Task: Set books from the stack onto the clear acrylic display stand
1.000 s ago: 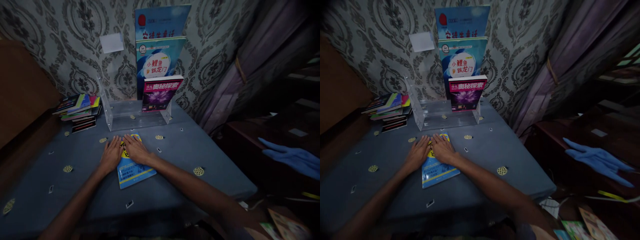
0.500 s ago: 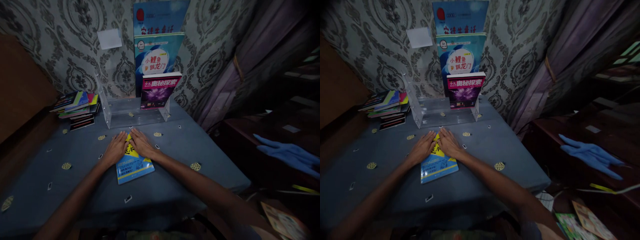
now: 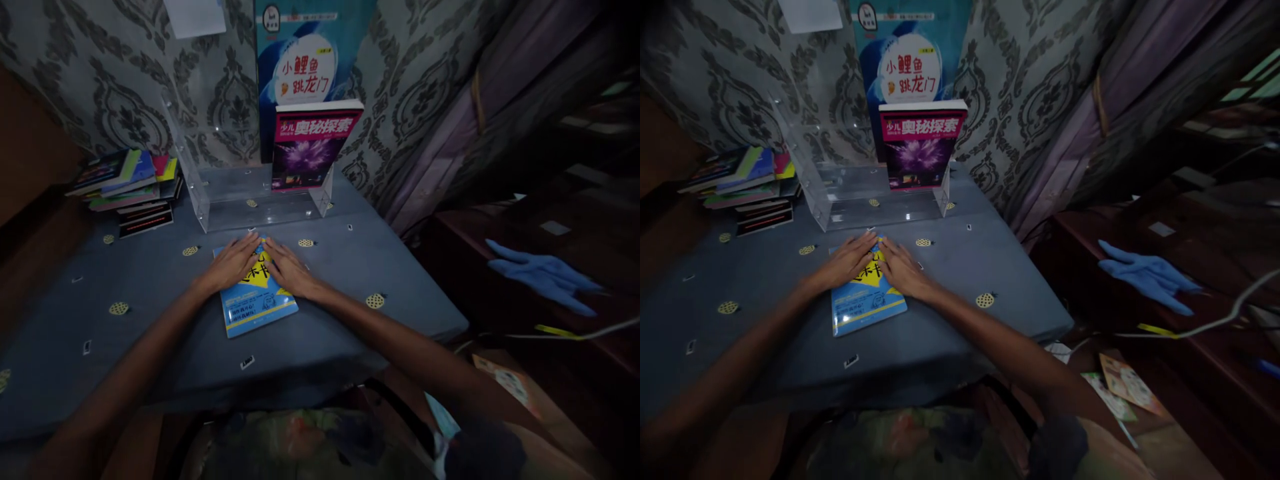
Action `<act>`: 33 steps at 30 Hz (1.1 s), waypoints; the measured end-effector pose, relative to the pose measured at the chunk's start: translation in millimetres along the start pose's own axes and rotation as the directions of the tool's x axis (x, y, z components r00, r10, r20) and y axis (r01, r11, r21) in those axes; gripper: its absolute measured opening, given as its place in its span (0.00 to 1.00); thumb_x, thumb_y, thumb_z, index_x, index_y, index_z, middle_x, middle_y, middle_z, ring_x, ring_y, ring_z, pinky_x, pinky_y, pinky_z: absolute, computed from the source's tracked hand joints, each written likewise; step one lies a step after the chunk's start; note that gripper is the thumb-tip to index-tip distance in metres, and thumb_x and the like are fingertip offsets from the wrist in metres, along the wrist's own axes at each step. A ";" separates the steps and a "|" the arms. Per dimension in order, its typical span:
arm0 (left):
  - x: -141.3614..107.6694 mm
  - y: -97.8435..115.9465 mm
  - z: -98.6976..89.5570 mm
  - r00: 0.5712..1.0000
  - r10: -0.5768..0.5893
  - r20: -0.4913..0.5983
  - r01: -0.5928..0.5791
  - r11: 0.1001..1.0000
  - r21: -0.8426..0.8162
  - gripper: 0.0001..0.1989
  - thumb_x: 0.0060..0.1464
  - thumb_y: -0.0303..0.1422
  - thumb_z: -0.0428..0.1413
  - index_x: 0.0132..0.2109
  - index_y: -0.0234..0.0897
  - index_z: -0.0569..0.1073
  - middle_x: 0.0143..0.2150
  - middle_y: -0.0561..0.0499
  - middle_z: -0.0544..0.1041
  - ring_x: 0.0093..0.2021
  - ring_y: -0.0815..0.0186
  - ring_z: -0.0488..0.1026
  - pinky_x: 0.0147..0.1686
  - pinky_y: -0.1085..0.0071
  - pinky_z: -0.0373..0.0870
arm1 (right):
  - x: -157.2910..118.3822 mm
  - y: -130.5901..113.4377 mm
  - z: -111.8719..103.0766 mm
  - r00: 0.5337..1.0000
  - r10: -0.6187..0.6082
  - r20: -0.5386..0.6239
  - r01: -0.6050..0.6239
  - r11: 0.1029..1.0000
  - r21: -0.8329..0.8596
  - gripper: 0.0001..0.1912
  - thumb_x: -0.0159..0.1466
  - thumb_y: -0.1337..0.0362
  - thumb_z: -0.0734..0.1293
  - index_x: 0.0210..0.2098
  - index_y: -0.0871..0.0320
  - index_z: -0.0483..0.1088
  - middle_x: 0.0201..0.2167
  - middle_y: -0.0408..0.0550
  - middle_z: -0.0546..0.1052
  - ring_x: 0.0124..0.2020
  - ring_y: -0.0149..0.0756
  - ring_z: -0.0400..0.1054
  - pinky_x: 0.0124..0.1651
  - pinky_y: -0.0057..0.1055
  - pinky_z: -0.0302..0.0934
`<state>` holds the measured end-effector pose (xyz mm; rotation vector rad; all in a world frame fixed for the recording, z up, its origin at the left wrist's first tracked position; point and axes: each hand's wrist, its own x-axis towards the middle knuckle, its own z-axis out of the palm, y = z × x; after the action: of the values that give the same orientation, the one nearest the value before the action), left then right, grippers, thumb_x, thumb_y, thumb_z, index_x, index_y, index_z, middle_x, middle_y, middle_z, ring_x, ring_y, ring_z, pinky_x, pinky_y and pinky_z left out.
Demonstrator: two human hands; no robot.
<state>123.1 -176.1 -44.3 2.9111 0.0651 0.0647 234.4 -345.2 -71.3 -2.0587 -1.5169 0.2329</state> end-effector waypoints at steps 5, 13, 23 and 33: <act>-5.2 10.6 1.7 0.995 0.087 0.049 -0.089 0.996 0.032 0.28 0.70 0.40 0.37 0.72 0.37 0.57 0.74 0.47 0.54 0.75 0.63 0.48 0.72 0.55 0.41 | -36.0 -10.9 -4.3 0.999 -0.046 0.003 0.046 0.999 -0.007 0.30 0.72 0.62 0.55 0.72 0.62 0.50 0.72 0.58 0.55 0.74 0.43 0.47 0.73 0.53 0.46; -34.2 38.2 8.3 0.965 0.262 0.020 -0.262 0.965 0.016 0.27 0.71 0.42 0.40 0.72 0.37 0.57 0.73 0.46 0.57 0.74 0.63 0.50 0.72 0.56 0.42 | -95.7 -28.8 -7.8 0.994 -0.111 0.020 0.112 0.992 -0.060 0.27 0.75 0.63 0.53 0.70 0.67 0.55 0.71 0.62 0.58 0.74 0.44 0.47 0.73 0.52 0.48; -87.7 80.4 21.7 0.953 0.300 0.041 -0.302 0.951 0.063 0.31 0.69 0.46 0.46 0.73 0.42 0.53 0.74 0.46 0.55 0.74 0.62 0.49 0.73 0.56 0.43 | -157.9 -48.6 -2.2 0.985 -0.169 -0.045 0.159 0.973 -0.166 0.30 0.70 0.70 0.58 0.71 0.59 0.54 0.68 0.55 0.63 0.72 0.44 0.52 0.70 0.50 0.56; -102.2 70.1 53.3 0.912 0.387 -0.135 -0.350 0.907 0.233 0.45 0.65 0.48 0.52 0.75 0.44 0.33 0.71 0.46 0.59 0.69 0.55 0.62 0.66 0.55 0.63 | -148.6 -31.7 5.2 0.964 -0.264 -0.009 0.253 0.931 -0.263 0.31 0.68 0.68 0.63 0.70 0.56 0.57 0.66 0.54 0.66 0.68 0.43 0.59 0.69 0.45 0.57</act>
<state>26.5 -261.3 -84.2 3.0710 -0.4830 0.4060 154.9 -474.0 -86.5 -2.0103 -1.8516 -0.1199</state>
